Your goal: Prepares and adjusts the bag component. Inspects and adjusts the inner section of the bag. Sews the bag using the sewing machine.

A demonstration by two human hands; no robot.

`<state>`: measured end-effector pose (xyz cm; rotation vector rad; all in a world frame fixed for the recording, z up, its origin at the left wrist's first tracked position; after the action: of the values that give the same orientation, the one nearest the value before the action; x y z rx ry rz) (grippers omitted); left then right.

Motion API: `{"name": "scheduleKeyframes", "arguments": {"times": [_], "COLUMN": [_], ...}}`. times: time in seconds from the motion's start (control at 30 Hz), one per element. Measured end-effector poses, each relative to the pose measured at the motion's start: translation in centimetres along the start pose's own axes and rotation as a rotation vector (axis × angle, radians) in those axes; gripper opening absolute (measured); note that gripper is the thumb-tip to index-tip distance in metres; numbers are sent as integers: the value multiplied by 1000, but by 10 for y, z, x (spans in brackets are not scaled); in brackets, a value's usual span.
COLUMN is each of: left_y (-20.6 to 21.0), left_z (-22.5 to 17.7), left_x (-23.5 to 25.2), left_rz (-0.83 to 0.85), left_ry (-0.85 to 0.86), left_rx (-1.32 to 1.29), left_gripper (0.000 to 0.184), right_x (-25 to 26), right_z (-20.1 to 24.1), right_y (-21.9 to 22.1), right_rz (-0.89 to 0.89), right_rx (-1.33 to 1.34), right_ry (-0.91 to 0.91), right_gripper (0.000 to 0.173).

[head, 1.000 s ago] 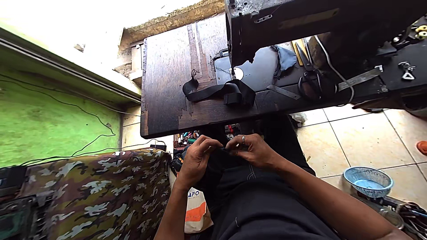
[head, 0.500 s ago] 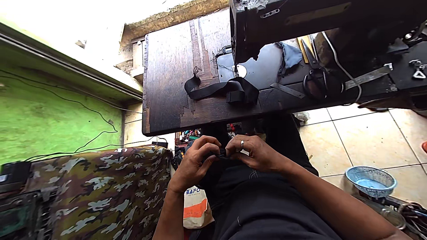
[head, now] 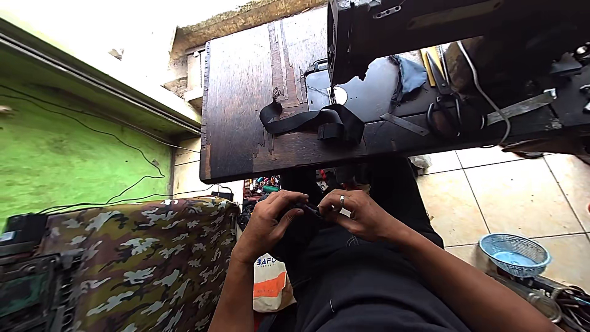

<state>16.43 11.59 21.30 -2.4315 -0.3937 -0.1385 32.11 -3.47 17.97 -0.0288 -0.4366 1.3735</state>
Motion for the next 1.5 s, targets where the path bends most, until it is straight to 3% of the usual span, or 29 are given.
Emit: {"name": "scheduleKeyframes", "arguments": {"times": [0.27,0.43,0.6,0.73,0.93,1.13,1.3,1.43,1.5], "left_y": [13,18,16,10,7,2,-11,-7,-3], "left_z": [4,6,8,-2,-3,-12,-24,-24,-14], "left_x": [12,16,16,14,15,20,18,14,11], "left_rz": [-57,-12,47,81,251,213,301,286,184], "left_ry": [-80,-80,-41,8,76,187,255,231,167], "left_rx": [132,-10,-54,161,226,375,191,233,225], "left_gripper": [23,25,27,35,22,24,25,23,20], "right_x": [-4,-3,4,9,11,11,3,-3,-7], "right_z": [-9,-14,-10,-5,-9,-2,5,2,-4], "right_y": [8,3,4,5,9,7,8,12,6], "right_rz": [2,119,12,-76,-77,-67,-83,-93,-73], "right_rx": [182,326,175,53,-242,-290,-258,-211,-119], "right_ry": [203,276,197,176,8,-55,-153,-136,-82], "right_gripper": [33,28,18,18,16,16,18,15,13]}}
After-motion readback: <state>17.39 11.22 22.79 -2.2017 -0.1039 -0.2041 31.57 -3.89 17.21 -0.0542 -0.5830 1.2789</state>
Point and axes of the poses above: each hand's wrist, its own x-axis towards the middle knuckle, its own y-axis out of the palm, z = x × y, the point moved 4 cm from there along x, towards the middle knuckle, and after that the axes turned 1 degree about -z, right-handed, at the moved point
